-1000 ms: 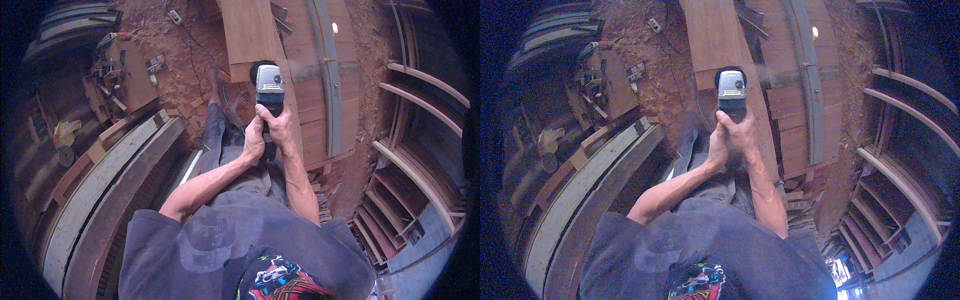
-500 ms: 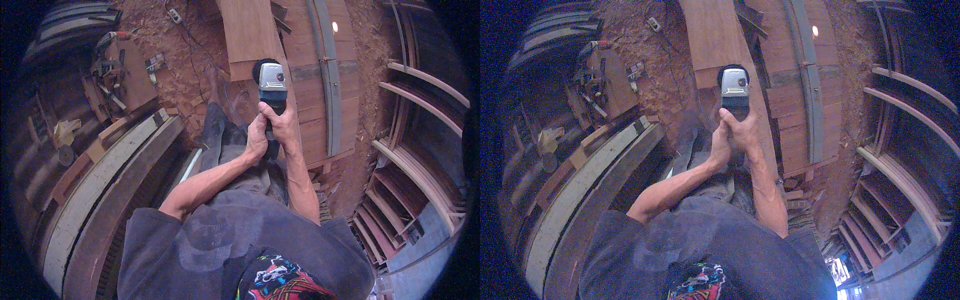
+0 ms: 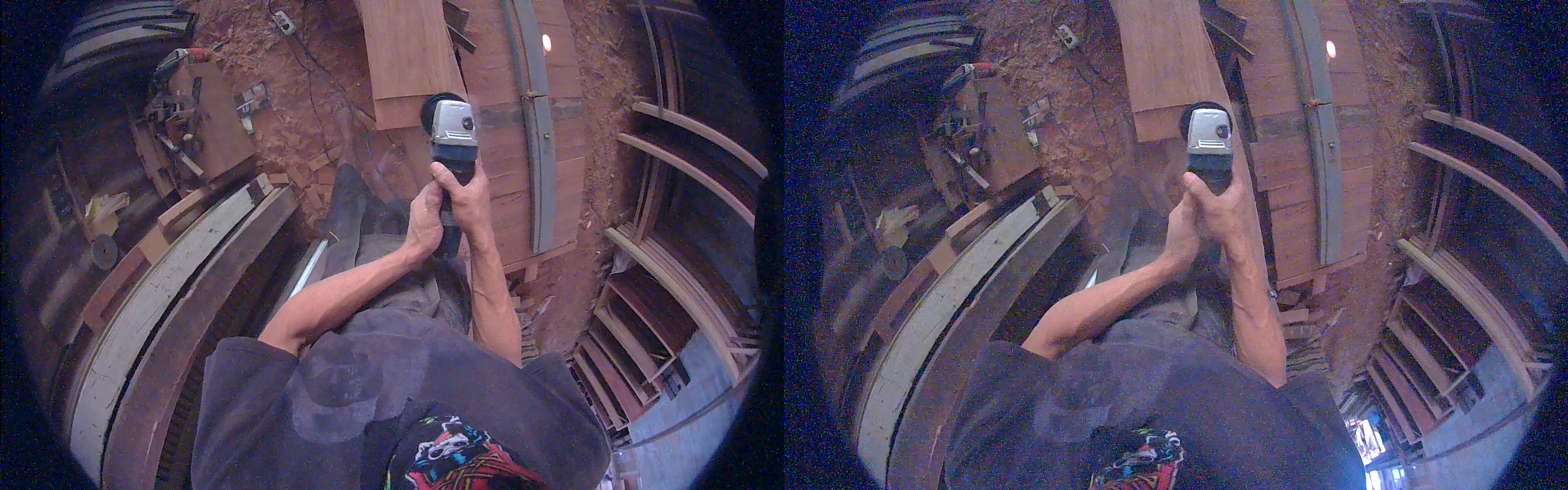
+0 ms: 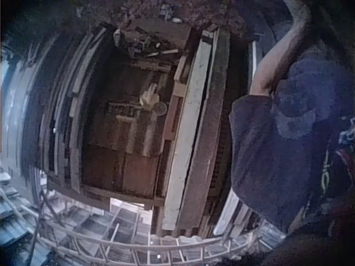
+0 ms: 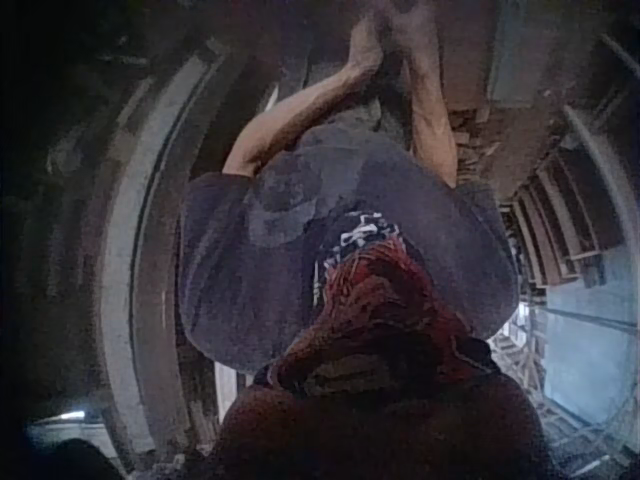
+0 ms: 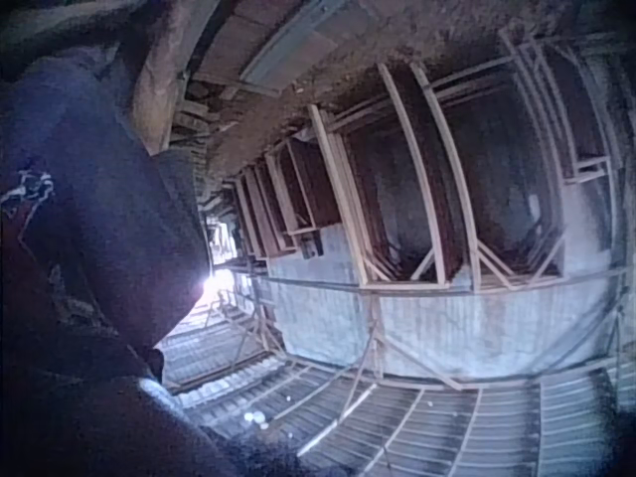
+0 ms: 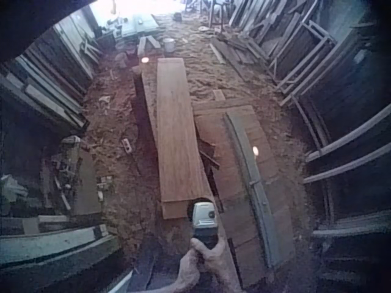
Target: The person picks up a wooden plank, inspects it, and uses an orbital sander to smooth its surface. They repeatedly sand different sections of the plank, repositioning it as needed.
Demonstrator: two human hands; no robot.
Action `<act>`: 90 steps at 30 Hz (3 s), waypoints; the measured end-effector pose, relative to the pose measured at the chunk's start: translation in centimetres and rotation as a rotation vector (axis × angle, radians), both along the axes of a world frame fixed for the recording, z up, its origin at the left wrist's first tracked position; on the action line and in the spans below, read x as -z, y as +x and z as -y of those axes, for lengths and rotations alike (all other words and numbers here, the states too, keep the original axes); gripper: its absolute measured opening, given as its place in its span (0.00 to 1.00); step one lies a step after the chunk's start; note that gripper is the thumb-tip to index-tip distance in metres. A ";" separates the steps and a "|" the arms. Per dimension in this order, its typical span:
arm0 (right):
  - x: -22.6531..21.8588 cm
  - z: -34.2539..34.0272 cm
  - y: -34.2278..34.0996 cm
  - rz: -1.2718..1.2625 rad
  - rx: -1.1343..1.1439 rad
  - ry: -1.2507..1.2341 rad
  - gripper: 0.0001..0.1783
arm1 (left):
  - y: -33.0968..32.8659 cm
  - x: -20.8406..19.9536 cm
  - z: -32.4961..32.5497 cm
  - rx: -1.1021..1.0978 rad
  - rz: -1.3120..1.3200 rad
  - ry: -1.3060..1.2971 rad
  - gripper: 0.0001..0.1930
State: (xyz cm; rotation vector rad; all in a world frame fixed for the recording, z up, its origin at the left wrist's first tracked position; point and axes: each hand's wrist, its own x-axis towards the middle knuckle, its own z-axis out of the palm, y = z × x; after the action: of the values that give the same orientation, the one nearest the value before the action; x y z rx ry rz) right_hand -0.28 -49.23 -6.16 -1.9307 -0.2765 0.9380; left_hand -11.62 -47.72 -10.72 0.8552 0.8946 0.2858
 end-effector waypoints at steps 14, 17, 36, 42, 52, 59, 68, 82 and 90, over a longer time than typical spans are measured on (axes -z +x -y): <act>-2.3 3.2 3.2 0.013 0.184 -0.078 0.26 | 4.5 -1.6 1.5 0.138 0.019 0.057 0.34; -2.0 2.2 1.7 -0.041 0.118 -0.058 0.26 | 2.4 -1.6 1.2 0.043 0.039 -0.121 0.31; -0.8 -3.5 -5.1 -0.062 -0.069 -0.047 0.32 | -6.5 0.4 -2.4 -0.034 -0.006 -0.014 0.38; 0.2 -3.3 -5.5 -0.010 -0.061 0.007 0.31 | -5.9 0.3 -2.4 -0.120 0.026 -0.025 0.37; 0.3 -3.4 -5.6 -0.082 -0.068 -0.019 0.30 | -6.5 1.3 -2.8 -0.026 -0.008 0.028 0.37; 0.9 -3.3 -5.7 -0.065 -0.083 -0.050 0.30 | -6.3 0.9 -2.9 -0.036 -0.009 0.028 0.37; 0.3 -3.6 -6.0 -0.104 0.039 0.034 0.32 | -6.2 2.3 -2.0 -0.087 0.015 -0.038 0.36; 0.7 -3.6 -5.9 -0.147 0.031 0.063 0.30 | -5.9 2.5 -1.9 -0.089 0.054 -0.031 0.35; -1.7 -5.1 -5.9 -0.046 0.019 0.031 0.33 | -5.8 3.2 -2.2 -0.055 0.040 -0.023 0.36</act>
State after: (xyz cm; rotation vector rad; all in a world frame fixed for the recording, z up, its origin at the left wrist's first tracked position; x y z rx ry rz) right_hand -6.21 -44.15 -4.44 -1.8776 -0.2436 0.9589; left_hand -17.47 -45.55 -13.88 0.8023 0.8840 0.3388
